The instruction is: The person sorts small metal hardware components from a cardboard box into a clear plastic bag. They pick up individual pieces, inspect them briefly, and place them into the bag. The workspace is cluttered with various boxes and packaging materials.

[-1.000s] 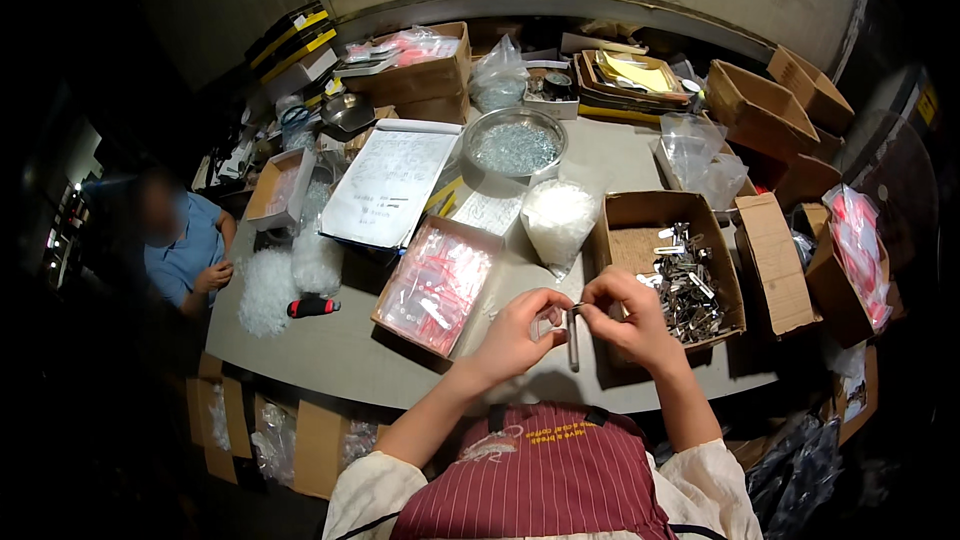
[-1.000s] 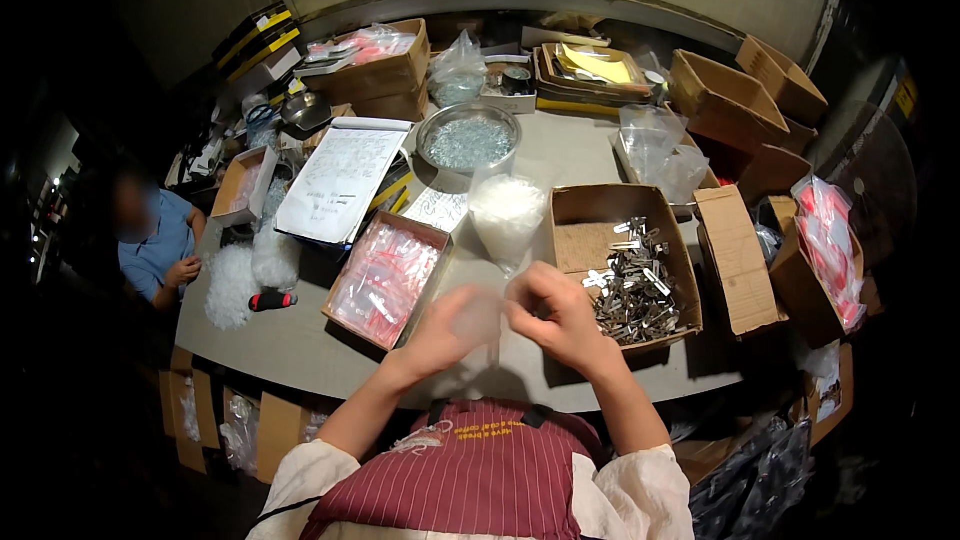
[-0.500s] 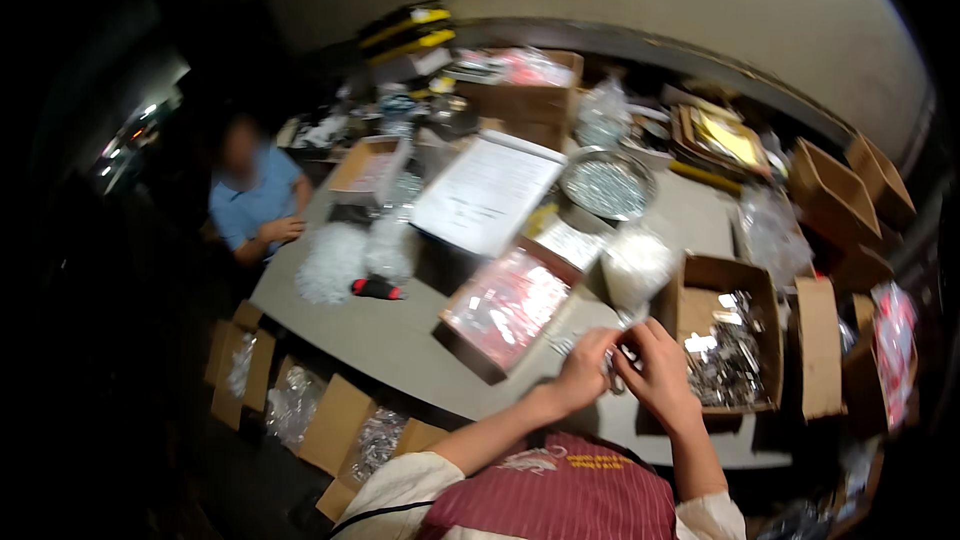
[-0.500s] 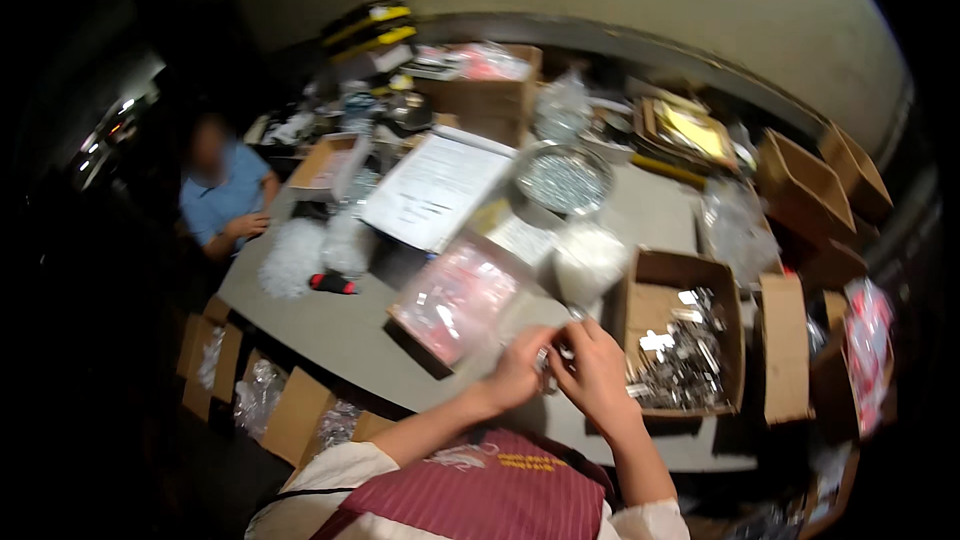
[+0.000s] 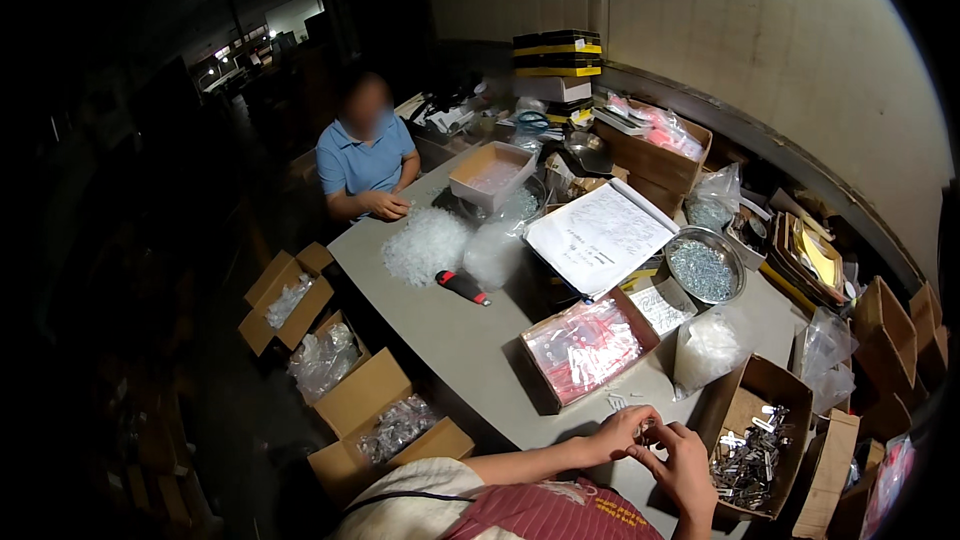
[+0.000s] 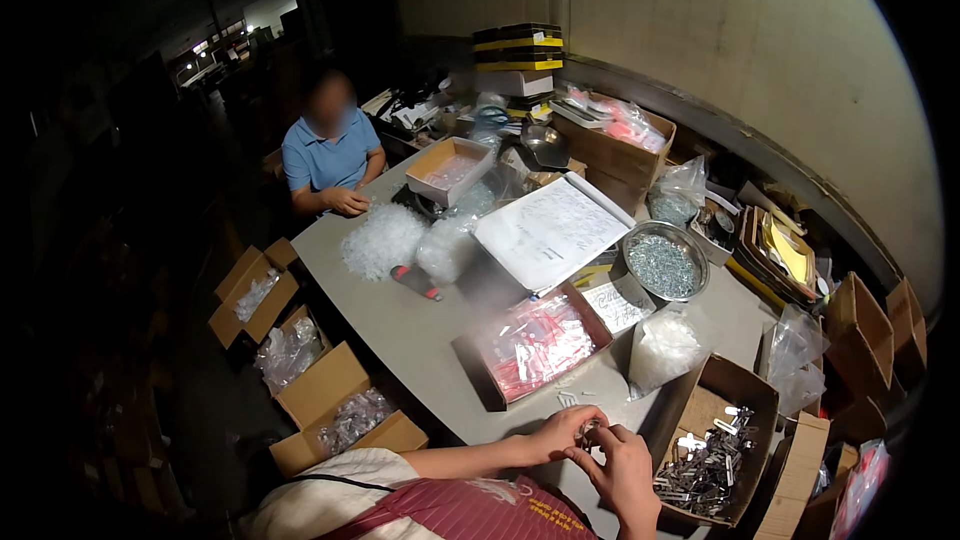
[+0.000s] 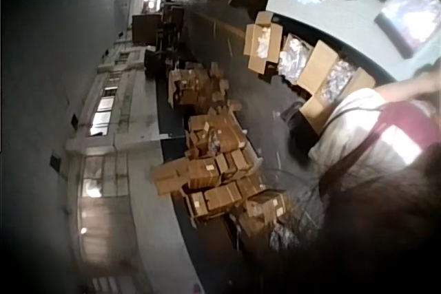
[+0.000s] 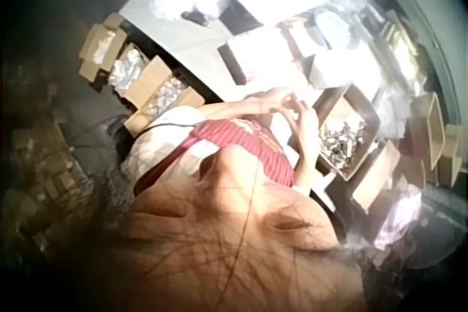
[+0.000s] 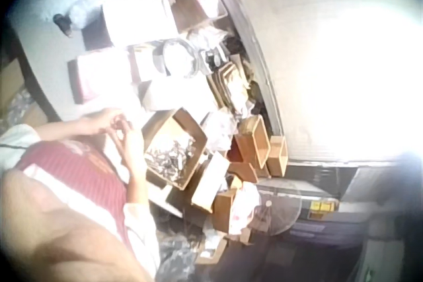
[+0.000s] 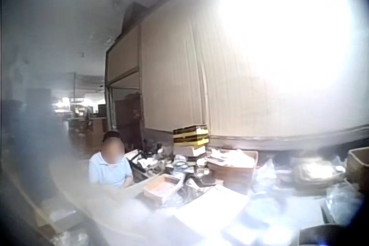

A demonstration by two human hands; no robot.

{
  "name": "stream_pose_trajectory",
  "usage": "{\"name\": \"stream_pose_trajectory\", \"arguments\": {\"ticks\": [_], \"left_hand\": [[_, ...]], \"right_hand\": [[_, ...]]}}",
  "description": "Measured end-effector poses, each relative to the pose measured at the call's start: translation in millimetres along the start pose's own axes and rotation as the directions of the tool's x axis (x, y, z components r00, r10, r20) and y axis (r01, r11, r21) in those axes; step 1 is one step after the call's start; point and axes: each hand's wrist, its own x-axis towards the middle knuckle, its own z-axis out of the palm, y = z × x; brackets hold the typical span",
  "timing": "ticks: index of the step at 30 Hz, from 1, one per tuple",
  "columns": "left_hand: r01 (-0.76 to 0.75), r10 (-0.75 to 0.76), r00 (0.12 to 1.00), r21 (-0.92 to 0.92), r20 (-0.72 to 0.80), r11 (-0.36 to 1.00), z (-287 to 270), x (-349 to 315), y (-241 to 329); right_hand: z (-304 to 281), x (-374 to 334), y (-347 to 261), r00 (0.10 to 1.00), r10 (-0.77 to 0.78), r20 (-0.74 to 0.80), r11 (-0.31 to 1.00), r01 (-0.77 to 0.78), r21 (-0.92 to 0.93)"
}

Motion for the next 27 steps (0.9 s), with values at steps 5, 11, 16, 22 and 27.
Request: {"name": "stream_pose_trajectory", "arguments": {"ticks": [5,11,16,22,27], "left_hand": [[-0.105,0.111,0.992,0.088,-0.067,0.991,6.7,-1.1,-0.9],[-0.030,0.032,0.998,0.047,-0.048,0.998,4.6,-3.6,8.4],[-0.058,0.062,0.997,0.088,-0.035,0.994,5.8,-6.2,3.6],[-0.105,0.107,0.994,0.129,-0.010,0.986,-0.8,-9.7,6.3],[-0.056,0.060,0.998,0.102,-0.035,0.993,1.5,-13.1,12.3]], "right_hand": [[4.6,-6.7,2.9,0.986,0.007,-0.164,0.999,-0.016,-0.051],[6.5,-5.7,6.3,0.963,0.231,-0.139,0.941,-0.184,0.286],[14.4,-8.4,19.6,0.975,0.205,-0.090,0.943,-0.172,0.285],[17.3,-9.6,16.9,0.987,-0.091,-0.130,0.996,0.093,0.013],[17.0,-9.1,15.6,0.988,0.045,-0.149,0.991,-0.026,0.128]]}}
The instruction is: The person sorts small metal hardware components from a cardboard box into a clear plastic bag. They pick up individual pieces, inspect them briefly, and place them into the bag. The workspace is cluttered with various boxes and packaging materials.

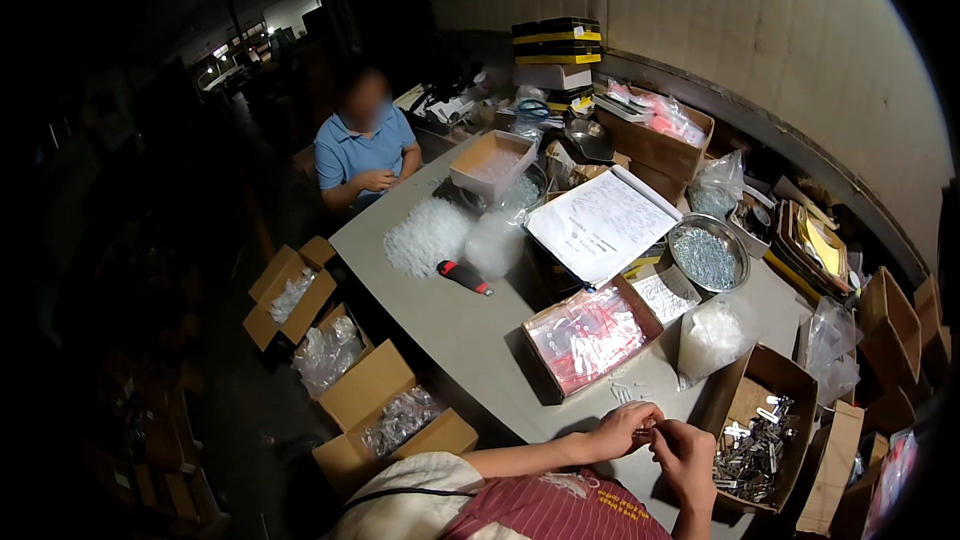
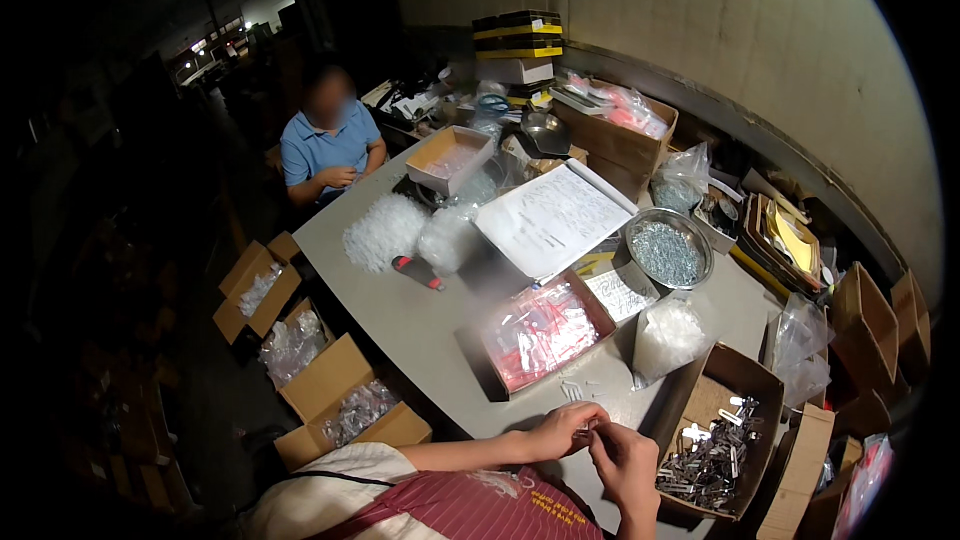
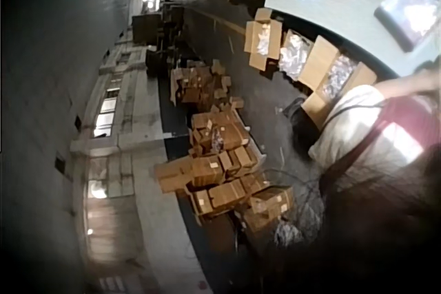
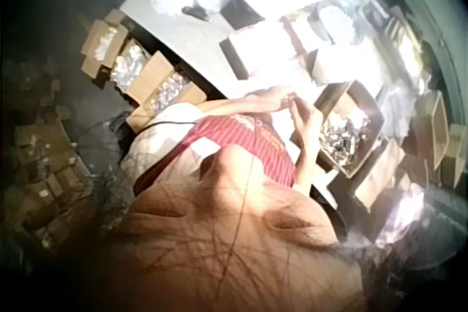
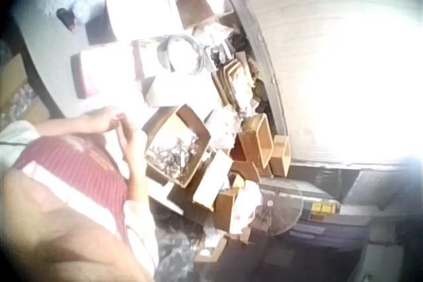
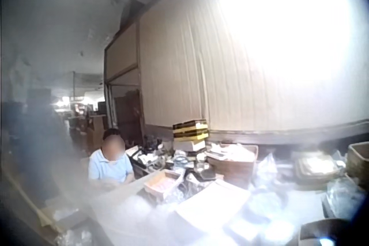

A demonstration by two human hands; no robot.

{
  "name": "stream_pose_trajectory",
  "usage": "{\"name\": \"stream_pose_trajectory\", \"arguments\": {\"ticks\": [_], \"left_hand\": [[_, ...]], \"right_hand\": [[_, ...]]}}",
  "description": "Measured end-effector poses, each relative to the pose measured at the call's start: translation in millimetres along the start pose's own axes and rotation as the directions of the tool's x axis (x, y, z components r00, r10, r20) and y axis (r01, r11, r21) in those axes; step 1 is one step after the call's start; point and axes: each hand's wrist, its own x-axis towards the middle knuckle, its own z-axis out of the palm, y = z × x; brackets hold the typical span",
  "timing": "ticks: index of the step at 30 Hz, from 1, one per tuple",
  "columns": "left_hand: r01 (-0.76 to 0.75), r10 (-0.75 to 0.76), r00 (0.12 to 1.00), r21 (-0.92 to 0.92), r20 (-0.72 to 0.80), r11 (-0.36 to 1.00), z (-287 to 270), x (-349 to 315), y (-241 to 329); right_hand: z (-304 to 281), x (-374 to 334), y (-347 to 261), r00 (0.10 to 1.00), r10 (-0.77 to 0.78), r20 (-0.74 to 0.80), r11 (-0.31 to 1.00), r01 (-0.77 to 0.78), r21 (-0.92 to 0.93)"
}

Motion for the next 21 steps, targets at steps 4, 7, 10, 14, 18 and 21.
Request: {"name": "stream_pose_trajectory", "arguments": {"ticks": [4,7,10,14,18,21], "left_hand": [[-0.124,0.124,0.992,-0.028,-0.014,0.992,-2.7,1.7,9.6],[-0.153,0.154,0.988,-0.077,0.017,0.985,-5.7,5.0,11.6],[-0.019,0.040,0.996,-0.234,0.084,0.972,-2.5,-2.4,2.3],[0.048,0.006,0.963,-0.193,0.271,0.980,-19.0,2.5,13.4],[-0.202,0.201,0.979,-0.092,-0.024,0.975,-21.5,1.4,14.0],[0.025,-0.024,1.000,-0.174,0.006,0.984,-34.4,2.0,28.3]], "right_hand": [[-3.8,5.1,-9.3,0.988,0.072,0.138,0.993,-0.058,-0.098],[-1.7,3.3,-6.9,0.997,-0.081,0.015,0.994,0.079,0.073],[-18.3,6.5,-20.9,0.987,-0.104,0.125,0.986,0.119,-0.121],[-16.2,5.5,-10.7,0.977,-0.209,0.035,0.967,0.212,-0.139],[-17.4,5.0,-8.6,0.976,-0.162,-0.142,0.985,0.153,-0.074],[-14.6,6.3,-2.5,0.983,-0.103,-0.150,0.995,0.103,-0.008]]}}
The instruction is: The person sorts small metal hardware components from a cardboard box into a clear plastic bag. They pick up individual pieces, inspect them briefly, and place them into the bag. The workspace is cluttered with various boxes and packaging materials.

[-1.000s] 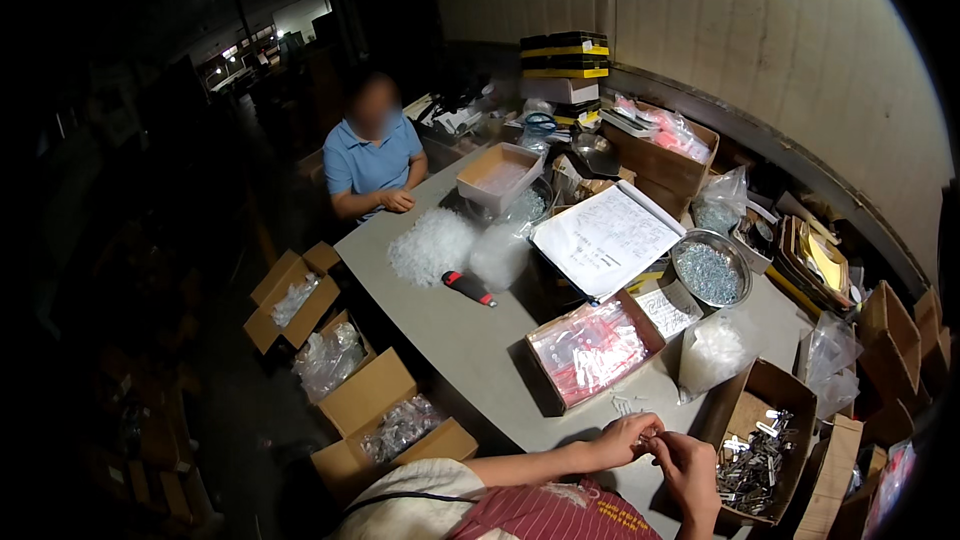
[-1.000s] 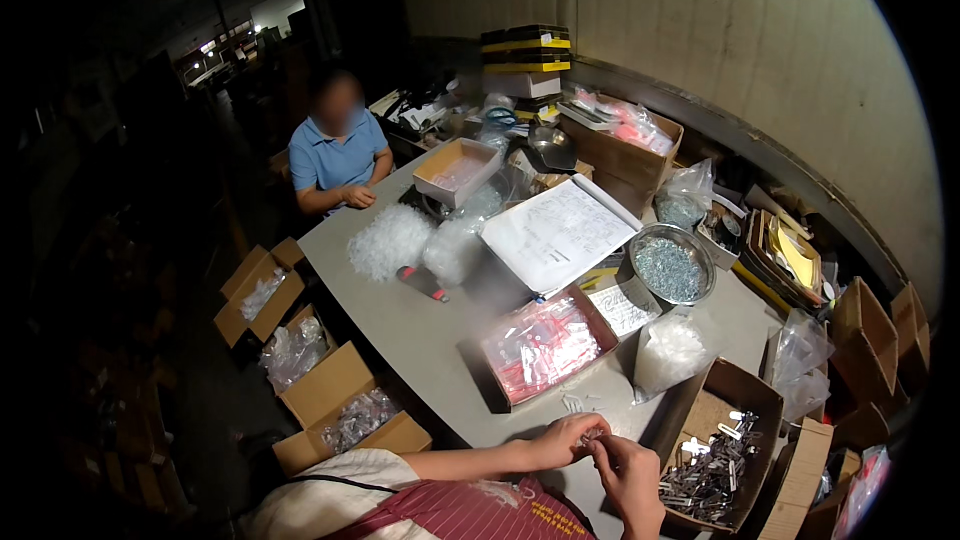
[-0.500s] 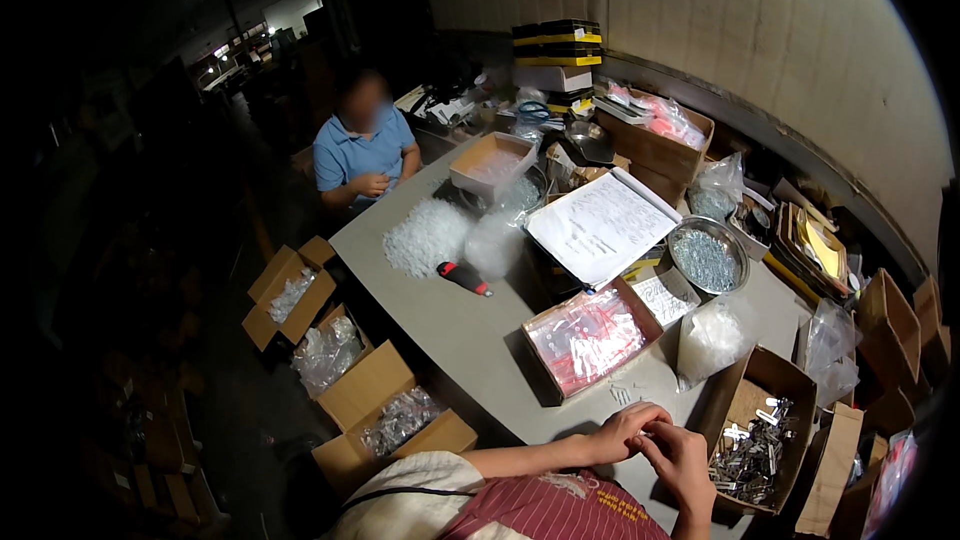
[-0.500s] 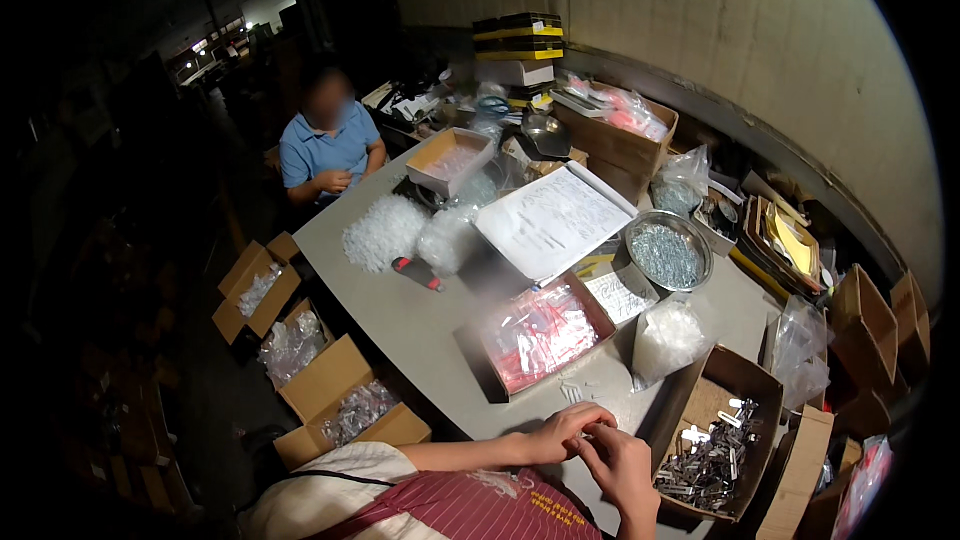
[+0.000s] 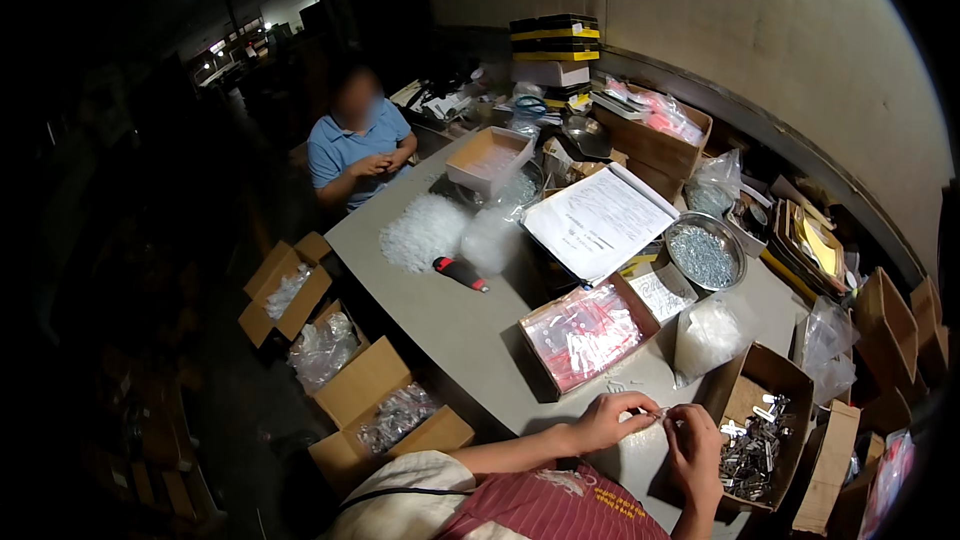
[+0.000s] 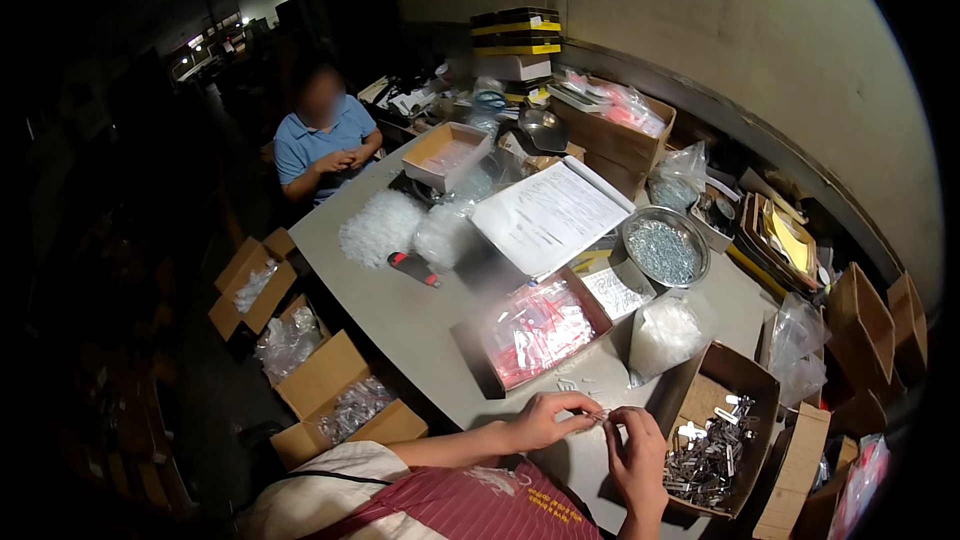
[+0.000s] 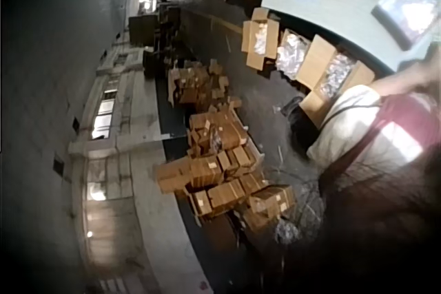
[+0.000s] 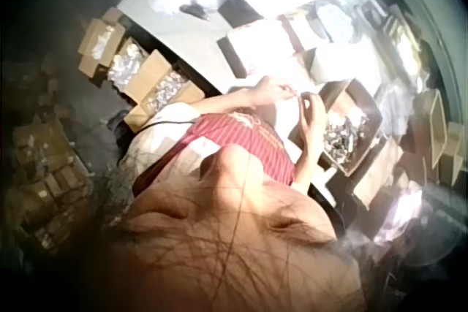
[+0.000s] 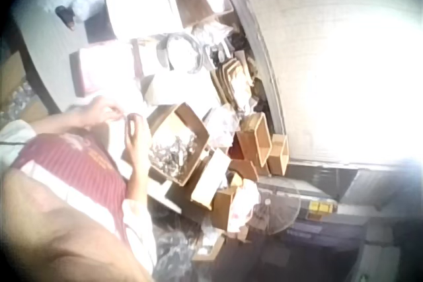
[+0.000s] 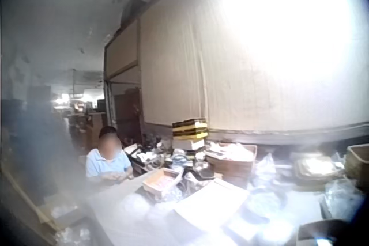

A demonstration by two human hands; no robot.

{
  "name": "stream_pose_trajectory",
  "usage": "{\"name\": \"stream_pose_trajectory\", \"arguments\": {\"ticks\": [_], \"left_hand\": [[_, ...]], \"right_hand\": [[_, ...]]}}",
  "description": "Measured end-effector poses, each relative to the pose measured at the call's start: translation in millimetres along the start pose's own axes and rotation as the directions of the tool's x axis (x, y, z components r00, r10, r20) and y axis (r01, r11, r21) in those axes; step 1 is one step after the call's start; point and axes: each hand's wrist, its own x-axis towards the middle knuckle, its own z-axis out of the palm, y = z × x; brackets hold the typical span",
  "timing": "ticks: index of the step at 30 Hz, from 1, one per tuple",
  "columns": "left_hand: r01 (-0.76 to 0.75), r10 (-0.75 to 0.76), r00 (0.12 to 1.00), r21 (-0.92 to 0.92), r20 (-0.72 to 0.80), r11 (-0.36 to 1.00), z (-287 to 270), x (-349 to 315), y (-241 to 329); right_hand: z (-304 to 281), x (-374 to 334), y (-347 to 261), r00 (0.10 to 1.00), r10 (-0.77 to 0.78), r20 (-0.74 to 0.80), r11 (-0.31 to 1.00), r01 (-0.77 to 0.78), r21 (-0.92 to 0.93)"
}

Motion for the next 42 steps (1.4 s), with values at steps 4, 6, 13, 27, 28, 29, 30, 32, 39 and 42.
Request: {"name": "stream_pose_trajectory", "arguments": {"ticks": [4,6,13,27,28,29,30,32,39,42], "left_hand": [[-0.069,0.072,0.987,0.026,-0.141,0.997,-6.1,-1.1,15.1],[-0.108,0.123,0.975,0.089,-0.183,0.990,-8.7,-3.7,21.7],[-0.196,0.279,0.942,0.368,-0.187,0.909,-19.1,-8.7,34.7],[-0.096,0.177,0.930,0.252,-0.322,0.963,-88.7,-48.9,46.5],[0.010,0.009,0.923,0.047,-0.384,0.999,-93.5,-53.8,44.8],[0.046,-0.056,0.921,-0.035,-0.384,0.998,-99.4,-58.1,41.2],[0.081,-0.120,0.916,-0.117,-0.382,0.990,-105.6,-61.7,35.9],[0.129,-0.232,0.896,-0.279,-0.378,0.952,-117.9,-66.6,36.5],[0.069,-0.488,0.628,-0.581,-0.606,0.811,-184.5,-102.3,-5.0],[0.112,-0.465,0.494,-0.477,-0.734,0.872,-218.4,-137.7,-29.9]], "right_hand": [[6.9,-1.5,-4.1,1.000,-0.011,-0.015,0.999,0.010,-0.031],[9.2,-1.9,-5.3,0.999,0.002,-0.041,1.000,-0.002,-0.007],[24.3,2.9,-13.8,0.996,-0.070,-0.058,0.997,0.072,0.038],[76.6,26.1,-27.0,0.964,-0.266,-0.006,0.944,0.262,0.202],[82.7,30.9,-28.1,0.967,-0.255,-0.005,0.938,0.249,0.241],[91.5,35.8,-28.5,0.969,-0.246,-0.003,0.930,0.236,0.281],[99.9,40.5,-27.2,0.971,-0.237,0.002,0.920,0.224,0.322],[115.3,51.0,-22.8,0.982,-0.179,0.061,0.898,0.137,0.419],[181.4,130.0,76.0,0.998,0.066,0.014,0.993,-0.068,0.098],[199.8,152.0,126.1,0.988,0.149,0.041,0.985,-0.144,-0.099]]}}
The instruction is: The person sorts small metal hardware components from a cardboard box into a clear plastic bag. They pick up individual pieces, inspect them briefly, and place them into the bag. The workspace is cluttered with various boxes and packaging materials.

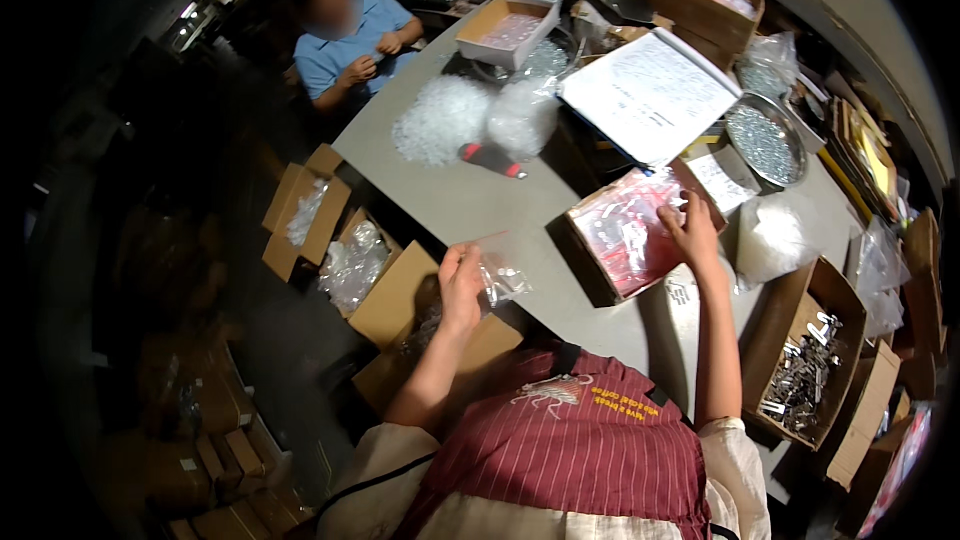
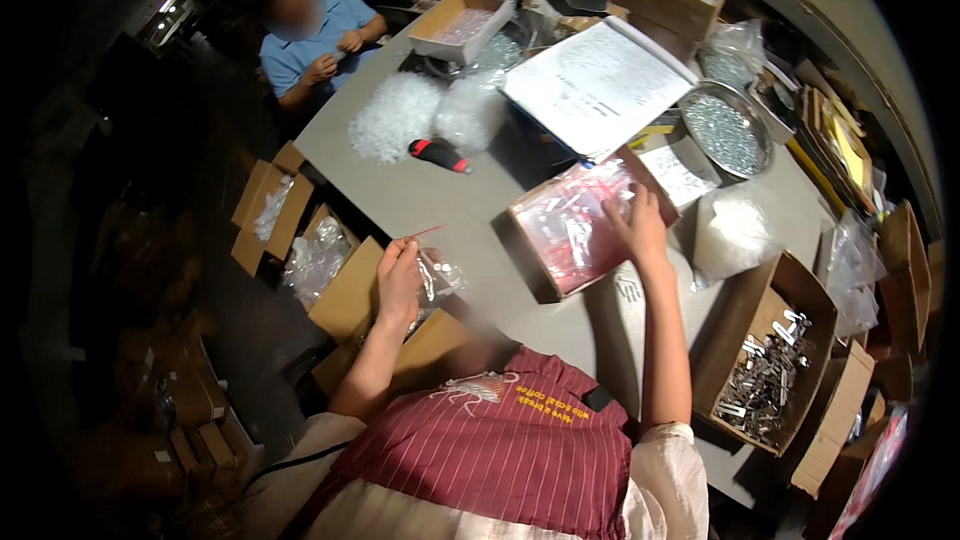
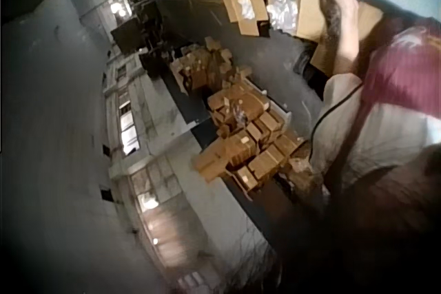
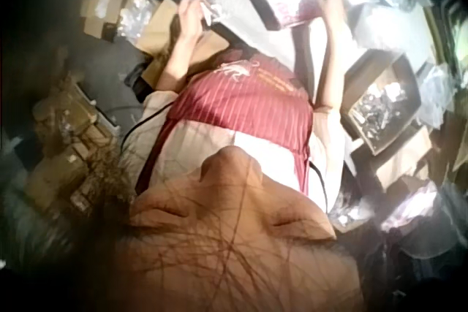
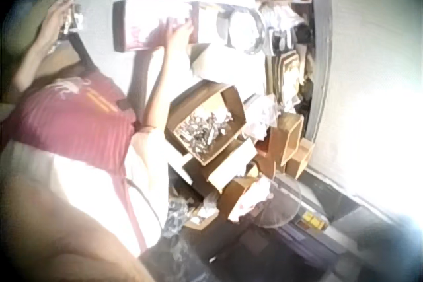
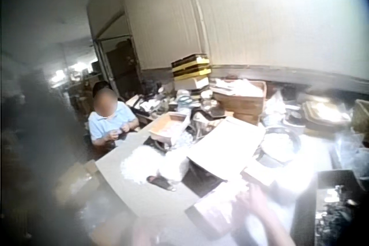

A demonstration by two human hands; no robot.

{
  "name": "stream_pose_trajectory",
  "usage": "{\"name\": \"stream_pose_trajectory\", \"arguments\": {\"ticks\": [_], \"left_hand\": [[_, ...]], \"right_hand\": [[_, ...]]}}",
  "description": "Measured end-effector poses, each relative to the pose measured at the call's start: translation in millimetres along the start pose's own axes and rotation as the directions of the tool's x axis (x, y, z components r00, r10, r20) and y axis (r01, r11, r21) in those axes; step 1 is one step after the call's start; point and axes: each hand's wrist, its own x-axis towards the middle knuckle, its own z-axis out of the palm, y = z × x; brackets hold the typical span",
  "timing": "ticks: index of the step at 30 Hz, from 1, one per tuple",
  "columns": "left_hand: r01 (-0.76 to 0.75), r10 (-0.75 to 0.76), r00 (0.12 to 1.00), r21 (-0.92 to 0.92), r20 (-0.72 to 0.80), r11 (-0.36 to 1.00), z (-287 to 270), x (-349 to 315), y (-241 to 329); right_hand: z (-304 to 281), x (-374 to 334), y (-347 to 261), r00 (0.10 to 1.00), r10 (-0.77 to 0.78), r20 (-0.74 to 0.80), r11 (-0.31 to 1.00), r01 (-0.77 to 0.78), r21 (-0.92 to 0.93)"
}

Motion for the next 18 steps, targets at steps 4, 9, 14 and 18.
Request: {"name": "stream_pose_trajectory", "arguments": {"ticks": [4,9,14,18], "left_hand": [[-0.204,0.250,0.964,0.354,-0.089,0.913,-77.5,15.1,-17.5],[-0.111,0.296,0.953,0.847,-0.056,0.520,-174.3,23.1,-80.1],[-0.479,0.446,0.855,0.733,0.264,0.483,-20.6,8.7,0.1],[-0.749,0.504,0.661,0.529,0.556,0.399,74.0,1.8,22.1]], "right_hand": [[2.1,10.8,-2.9,0.988,0.098,0.121,0.987,-0.113,0.117],[0.2,-6.8,-23.5,0.994,-0.074,-0.081,0.962,0.092,0.256],[-47.5,-32.5,-65.2,0.964,-0.103,-0.244,0.855,0.211,0.474],[-64.1,-53.5,-81.6,0.956,-0.175,-0.234,0.850,0.266,0.454]]}}
